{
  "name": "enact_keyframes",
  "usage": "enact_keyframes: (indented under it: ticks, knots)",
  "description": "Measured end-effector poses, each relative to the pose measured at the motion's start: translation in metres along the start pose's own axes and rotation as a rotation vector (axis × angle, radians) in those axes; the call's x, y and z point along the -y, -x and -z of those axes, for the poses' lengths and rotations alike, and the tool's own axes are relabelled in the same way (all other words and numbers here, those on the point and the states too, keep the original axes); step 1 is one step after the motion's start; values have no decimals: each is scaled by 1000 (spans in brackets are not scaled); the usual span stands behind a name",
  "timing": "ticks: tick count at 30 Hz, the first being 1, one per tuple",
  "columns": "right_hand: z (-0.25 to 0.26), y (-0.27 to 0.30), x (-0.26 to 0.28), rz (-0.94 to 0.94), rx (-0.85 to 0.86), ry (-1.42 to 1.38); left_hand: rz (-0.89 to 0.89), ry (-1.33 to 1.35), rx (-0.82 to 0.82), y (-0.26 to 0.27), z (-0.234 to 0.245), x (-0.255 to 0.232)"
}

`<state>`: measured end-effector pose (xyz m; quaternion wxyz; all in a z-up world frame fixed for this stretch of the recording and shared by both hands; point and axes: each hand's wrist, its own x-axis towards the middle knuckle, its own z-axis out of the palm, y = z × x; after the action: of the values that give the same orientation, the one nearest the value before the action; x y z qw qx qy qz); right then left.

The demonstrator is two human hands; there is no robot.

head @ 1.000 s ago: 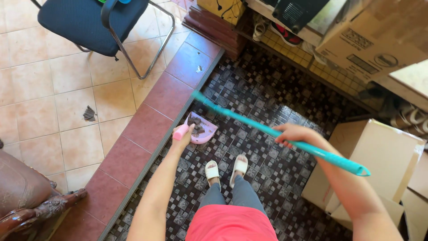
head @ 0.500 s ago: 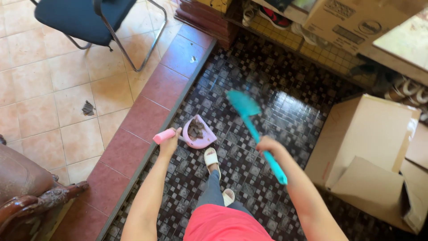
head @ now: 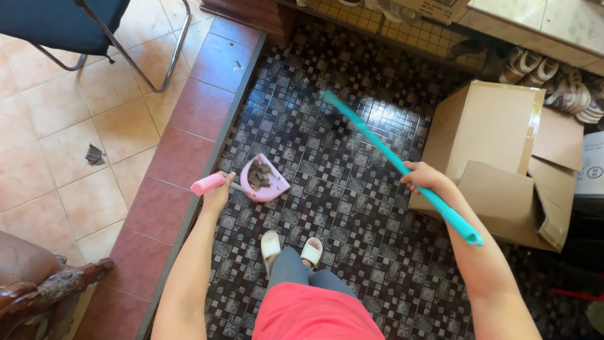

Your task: Sweeping the floor with a broom and dustpan and organizing cardboard pieces.

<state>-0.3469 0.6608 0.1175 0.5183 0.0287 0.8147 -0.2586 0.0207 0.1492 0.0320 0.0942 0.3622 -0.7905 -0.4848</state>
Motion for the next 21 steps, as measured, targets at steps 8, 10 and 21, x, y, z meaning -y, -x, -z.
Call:
enact_keyframes:
  ticks: [8, 10, 21]
  knots:
    - [-128, -68, -88, -49, -80, -183, -89, -50, 117, 24, 0, 28]
    - [-180, -31, -68, -71, -22, -86, -100, -77, 141, 23, -2, 38]
    - [-159, 129, -63, -50, 142, -227, -211, 12, 233, 27, 29, 75]
